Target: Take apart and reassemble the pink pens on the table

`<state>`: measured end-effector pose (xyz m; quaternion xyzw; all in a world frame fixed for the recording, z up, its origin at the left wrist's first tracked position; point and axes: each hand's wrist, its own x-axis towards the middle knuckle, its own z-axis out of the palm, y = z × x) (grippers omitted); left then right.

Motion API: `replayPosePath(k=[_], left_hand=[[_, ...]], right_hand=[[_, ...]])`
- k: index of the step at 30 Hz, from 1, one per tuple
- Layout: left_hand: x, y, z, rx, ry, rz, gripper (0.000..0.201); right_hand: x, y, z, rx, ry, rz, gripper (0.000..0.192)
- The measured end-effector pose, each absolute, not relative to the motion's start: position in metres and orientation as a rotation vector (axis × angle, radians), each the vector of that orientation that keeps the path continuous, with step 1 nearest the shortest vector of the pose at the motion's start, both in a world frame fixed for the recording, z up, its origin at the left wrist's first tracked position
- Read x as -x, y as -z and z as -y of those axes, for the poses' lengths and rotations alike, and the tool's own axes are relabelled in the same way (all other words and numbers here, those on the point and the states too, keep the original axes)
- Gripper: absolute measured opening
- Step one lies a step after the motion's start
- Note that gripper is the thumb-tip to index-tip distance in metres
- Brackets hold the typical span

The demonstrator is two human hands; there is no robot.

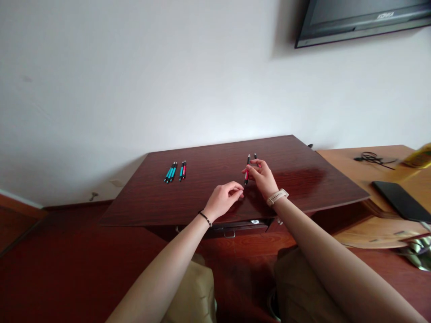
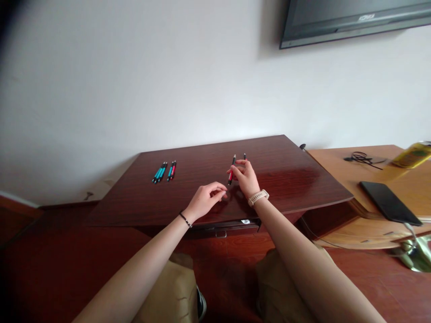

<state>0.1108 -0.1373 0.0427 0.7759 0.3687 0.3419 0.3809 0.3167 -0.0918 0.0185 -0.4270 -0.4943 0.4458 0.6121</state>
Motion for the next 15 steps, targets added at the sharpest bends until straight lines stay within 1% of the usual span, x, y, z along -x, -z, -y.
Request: replayPosePath(k=[5, 7, 11, 13, 15], left_hand=[[-0.106, -0.051, 0.148, -2.126, -0.765, -0.962, 0.012], [-0.103, -0.053, 0.152, -2.175, -0.739, -0.964, 0.012], [-0.096, -0.055, 0.157, -2.243, -0.689, -0.959, 0.013], [-0.092, -0.055, 0.16, -2.253, -0.67, -0.953, 0.012], [-0.089, -0.056, 0.162, -2.268, -0.663, -0.938, 0.012]], right_hand=[[-0.352, -0.018, 0.077, 1.066, -0.816, 1.187, 0.049], [-0.37, -0.017, 0.071, 1.133, -0.744, 1.226, 0.049], [-0.402, -0.011, 0.061, 1.261, -0.685, 1.344, 0.071], [-0.414, -0.007, 0.058, 1.304, -0.685, 1.398, 0.078], [-0.422, -0.004, 0.056, 1.316, -0.697, 1.414, 0.081]])
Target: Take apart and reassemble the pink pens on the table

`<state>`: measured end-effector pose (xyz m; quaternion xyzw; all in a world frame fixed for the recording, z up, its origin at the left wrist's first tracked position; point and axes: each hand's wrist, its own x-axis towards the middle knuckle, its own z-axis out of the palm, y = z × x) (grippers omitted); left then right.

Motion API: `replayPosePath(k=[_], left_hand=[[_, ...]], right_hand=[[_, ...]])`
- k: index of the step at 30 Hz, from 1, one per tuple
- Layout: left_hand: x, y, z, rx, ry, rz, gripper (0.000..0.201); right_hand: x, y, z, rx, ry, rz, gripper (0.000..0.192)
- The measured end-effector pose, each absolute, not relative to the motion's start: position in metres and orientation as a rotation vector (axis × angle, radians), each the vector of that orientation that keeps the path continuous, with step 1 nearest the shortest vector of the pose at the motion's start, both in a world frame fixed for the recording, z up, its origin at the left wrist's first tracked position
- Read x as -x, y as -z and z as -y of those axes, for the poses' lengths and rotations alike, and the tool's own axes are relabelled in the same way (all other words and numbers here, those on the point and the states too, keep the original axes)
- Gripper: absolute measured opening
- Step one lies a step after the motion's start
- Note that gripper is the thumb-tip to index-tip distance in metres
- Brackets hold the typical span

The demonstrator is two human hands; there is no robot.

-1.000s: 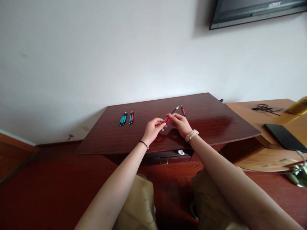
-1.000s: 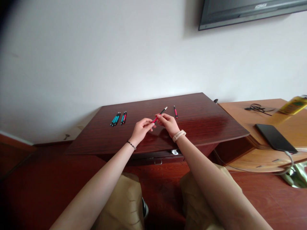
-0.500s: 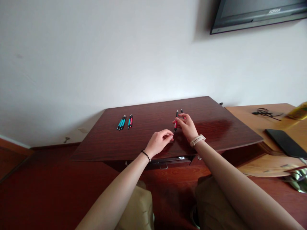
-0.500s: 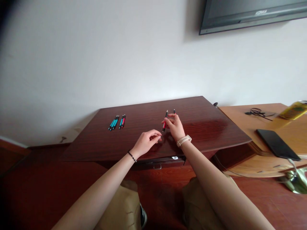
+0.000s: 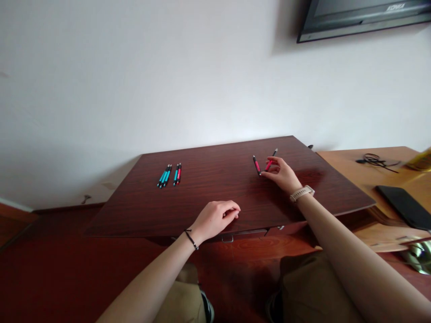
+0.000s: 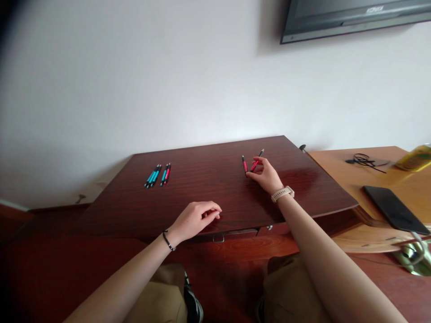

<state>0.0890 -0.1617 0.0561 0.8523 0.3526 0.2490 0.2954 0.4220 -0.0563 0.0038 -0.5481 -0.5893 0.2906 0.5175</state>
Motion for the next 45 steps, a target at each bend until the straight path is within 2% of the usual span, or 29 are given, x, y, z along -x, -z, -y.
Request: replayPosePath(k=[6, 15, 23, 28, 45], left_hand=[[-0.084, -0.057, 0.164, -2.338, -0.65, -0.935, 0.012], [-0.088, -0.053, 0.166, -2.368, -0.705, -0.853, 0.015], [-0.091, -0.05, 0.168, -2.414, -0.698, -0.814, 0.014], [-0.092, -0.051, 0.168, -2.423, -0.731, -0.8, 0.015], [-0.093, -0.048, 0.167, -2.481, -0.751, -0.761, 0.013]], right_hand=[[-0.433, 0.005, 0.052, 1.354, -0.624, 1.458, 0.07], [-0.429, 0.005, 0.047, 1.47, -0.485, 1.545, 0.044], [-0.427, 0.003, 0.046, 1.508, -0.469, 1.541, 0.044], [-0.436, 0.007, 0.045, 1.49, -0.563, 1.55, 0.051], [-0.433, -0.004, 0.053, 1.531, -0.422, 1.696, 0.039]])
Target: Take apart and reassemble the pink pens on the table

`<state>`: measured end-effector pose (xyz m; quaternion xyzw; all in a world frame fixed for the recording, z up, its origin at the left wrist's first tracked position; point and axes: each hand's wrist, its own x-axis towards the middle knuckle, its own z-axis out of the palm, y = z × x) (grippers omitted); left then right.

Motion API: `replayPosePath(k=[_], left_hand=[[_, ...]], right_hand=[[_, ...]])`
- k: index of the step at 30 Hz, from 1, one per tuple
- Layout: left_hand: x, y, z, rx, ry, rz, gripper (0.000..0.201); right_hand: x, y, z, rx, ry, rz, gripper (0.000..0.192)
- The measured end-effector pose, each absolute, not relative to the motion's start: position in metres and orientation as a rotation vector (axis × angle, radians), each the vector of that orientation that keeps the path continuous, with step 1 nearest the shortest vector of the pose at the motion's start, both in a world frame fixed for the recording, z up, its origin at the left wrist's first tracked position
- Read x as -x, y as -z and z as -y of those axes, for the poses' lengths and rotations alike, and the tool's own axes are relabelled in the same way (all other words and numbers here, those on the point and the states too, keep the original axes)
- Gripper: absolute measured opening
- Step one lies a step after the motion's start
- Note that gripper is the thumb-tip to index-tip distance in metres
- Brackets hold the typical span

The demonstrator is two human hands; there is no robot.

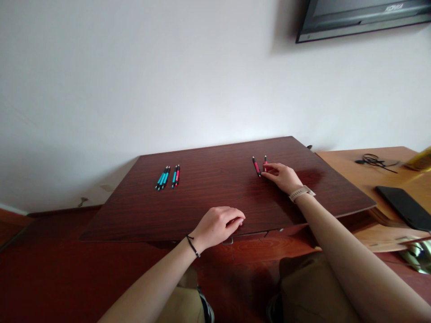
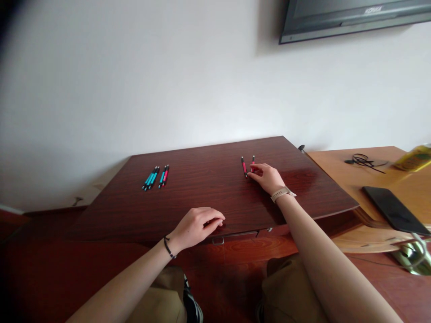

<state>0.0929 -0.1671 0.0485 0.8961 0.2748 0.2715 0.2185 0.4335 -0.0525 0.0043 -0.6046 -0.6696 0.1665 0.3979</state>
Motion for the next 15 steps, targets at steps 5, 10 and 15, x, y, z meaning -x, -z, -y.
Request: replayPosePath(k=[5, 10, 15], left_hand=[[-0.093, -0.049, 0.168, -2.486, -0.738, -0.767, 0.013], [-0.095, -0.048, 0.168, -2.49, -0.71, -0.763, 0.015], [-0.095, -0.049, 0.169, -2.491, -0.724, -0.764, 0.015]], right_hand=[[-0.441, -0.003, 0.049, 1.504, -0.288, 1.868, 0.039], [-0.448, -0.001, 0.042, 1.538, -0.149, 1.961, 0.037], [-0.452, 0.004, 0.037, 1.583, -0.128, 1.966, 0.036]])
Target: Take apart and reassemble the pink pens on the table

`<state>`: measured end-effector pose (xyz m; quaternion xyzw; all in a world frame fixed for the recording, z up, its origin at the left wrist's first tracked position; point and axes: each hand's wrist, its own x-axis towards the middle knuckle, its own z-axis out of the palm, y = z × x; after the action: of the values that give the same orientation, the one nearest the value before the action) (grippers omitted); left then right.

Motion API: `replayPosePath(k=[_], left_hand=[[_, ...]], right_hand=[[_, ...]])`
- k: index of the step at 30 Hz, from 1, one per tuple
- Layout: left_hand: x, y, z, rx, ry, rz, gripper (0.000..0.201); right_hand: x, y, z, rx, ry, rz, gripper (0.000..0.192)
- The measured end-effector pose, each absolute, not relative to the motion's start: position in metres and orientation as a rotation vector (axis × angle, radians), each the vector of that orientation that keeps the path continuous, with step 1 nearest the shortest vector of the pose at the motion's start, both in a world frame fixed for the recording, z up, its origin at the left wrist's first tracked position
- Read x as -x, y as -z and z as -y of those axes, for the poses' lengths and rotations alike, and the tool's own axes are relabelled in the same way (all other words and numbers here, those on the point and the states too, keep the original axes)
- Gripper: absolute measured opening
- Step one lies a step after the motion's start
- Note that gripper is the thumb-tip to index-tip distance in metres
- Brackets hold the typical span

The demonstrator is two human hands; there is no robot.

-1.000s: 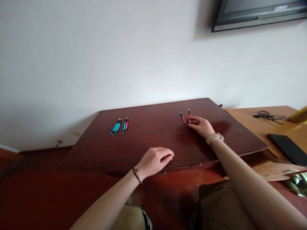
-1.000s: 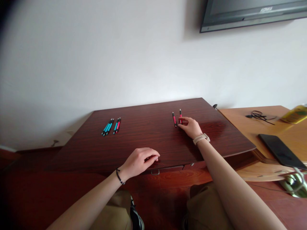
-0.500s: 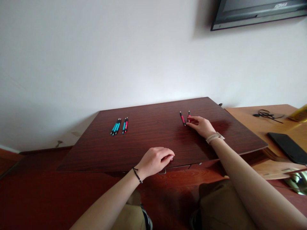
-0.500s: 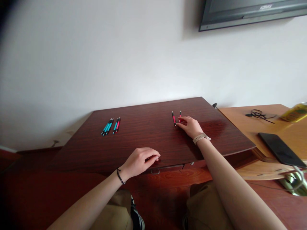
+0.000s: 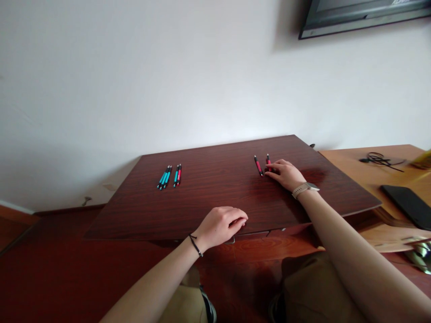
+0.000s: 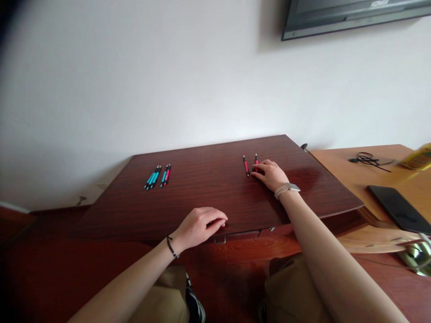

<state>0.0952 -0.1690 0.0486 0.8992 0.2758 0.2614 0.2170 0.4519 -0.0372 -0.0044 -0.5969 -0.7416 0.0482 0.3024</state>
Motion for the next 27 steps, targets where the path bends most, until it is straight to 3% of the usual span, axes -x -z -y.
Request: replayPosePath(k=[13, 20, 27], left_hand=[[-0.09, -0.049, 0.163, -2.472, -0.747, -0.786, 0.013], [-0.084, -0.05, 0.157, -2.462, -0.756, -0.834, 0.014], [-0.089, -0.048, 0.155, -2.464, -0.751, -0.825, 0.014]], right_hand=[[-0.463, 0.008, 0.044, 1.54, -0.168, 1.917, 0.042], [-0.465, 0.001, 0.047, 1.59, -0.272, 1.917, 0.029], [-0.457, -0.003, 0.047, 1.634, -0.326, 1.806, 0.029]])
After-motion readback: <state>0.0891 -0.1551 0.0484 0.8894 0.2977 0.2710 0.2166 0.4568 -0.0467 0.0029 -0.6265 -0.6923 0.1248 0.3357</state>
